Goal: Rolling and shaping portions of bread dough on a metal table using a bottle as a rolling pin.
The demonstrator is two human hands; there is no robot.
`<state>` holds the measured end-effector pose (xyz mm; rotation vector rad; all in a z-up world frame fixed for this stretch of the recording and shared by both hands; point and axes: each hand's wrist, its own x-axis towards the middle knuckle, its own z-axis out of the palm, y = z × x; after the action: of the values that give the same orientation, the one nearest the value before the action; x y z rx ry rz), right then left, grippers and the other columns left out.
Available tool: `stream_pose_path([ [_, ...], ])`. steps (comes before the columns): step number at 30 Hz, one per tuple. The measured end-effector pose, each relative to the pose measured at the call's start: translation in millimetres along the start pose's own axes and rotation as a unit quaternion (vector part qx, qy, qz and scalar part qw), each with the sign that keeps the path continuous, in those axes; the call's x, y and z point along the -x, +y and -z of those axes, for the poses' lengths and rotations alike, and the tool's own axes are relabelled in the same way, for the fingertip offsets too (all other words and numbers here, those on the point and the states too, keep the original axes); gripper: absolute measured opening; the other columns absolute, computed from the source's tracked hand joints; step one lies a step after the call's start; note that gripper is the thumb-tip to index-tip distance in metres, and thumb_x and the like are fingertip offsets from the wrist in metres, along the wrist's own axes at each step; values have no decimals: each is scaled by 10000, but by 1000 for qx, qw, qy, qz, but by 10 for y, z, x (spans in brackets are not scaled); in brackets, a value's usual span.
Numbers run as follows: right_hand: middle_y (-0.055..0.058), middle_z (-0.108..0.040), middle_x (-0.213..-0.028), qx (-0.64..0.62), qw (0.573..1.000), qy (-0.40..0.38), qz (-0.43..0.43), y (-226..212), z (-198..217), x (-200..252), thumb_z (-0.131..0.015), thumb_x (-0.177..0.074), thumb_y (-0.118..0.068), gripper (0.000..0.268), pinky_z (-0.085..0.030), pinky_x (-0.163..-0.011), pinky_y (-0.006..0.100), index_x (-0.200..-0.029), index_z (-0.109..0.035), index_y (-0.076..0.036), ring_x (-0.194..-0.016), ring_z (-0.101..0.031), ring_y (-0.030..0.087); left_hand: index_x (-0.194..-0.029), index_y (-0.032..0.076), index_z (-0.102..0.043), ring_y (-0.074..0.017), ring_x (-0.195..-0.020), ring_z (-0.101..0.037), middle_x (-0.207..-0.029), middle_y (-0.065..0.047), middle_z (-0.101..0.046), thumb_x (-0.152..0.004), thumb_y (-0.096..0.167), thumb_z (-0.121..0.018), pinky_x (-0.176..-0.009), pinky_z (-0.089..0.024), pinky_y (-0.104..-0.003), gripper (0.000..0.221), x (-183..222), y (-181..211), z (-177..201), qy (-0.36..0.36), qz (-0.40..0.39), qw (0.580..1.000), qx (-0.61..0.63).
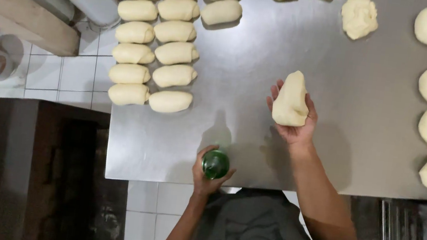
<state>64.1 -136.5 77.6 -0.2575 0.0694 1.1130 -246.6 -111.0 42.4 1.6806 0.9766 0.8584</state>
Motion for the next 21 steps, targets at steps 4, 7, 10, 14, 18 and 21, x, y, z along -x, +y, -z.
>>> stream_pose_path([
  [4,175,-548,-1514,102,995,2,7,432,-609,482,-619,-1022,-288,584,-504,-1088,512,-1565,-448,-158,-1329,-582,378,-1319,47,-574,-251,-1073,-705,-1222,-115,-684,-631,247,-998,-922,-591,-371,833,52,-139,302,-32,-24,999,-26],
  [7,174,-560,-1479,306,947,-17,94,650,-1190,795,-662,-991,-100,593,-530,-1059,466,-1550,-466,-135,-1304,-595,334,-1330,57,-575,-242,-1092,-711,-1252,-100,-692,-644,261,-995,-939,-599,-370,831,90,-239,601,-50,-17,998,-13],
  [10,188,-589,-1492,605,760,9,238,1038,-1546,1105,-701,-1002,-43,587,-539,-1133,450,-1559,-512,-37,-1341,-610,297,-1329,57,-584,-243,-1109,-704,-1272,-97,-682,-663,254,-989,-955,-601,-374,804,119,-216,917,-55,-2,998,16],
  [14,257,-381,-1656,858,464,128,179,1873,-717,1020,-634,-977,-351,686,-449,-1138,496,-1574,-448,-68,-1438,-474,414,-1314,35,-578,-246,-1128,-671,-1294,-113,-661,-657,233,-977,-971,-565,-367,793,38,-231,1167,-30,18,999,15],
  [18,265,-70,-1684,944,276,155,-88,2224,-123,763,-682,-862,-566,1072,-74,-1146,705,-1643,-174,-36,-1537,-55,536,-1298,33,-598,-242,-1136,-679,-1304,-122,-654,-664,230,-985,-984,-571,-363,769,9,-367,1206,-15,-23,999,16],
  [21,265,102,-1668,872,440,169,-133,2132,57,873,-490,-979,-593,908,50,-1123,703,-1615,-60,-108,-1529,93,445,-1281,25,-606,-273,-1180,-656,-1317,-154,-631,-640,209,-1007,-1016,-554,-389,778,78,-451,1198,-16,-45,999,-10],
])
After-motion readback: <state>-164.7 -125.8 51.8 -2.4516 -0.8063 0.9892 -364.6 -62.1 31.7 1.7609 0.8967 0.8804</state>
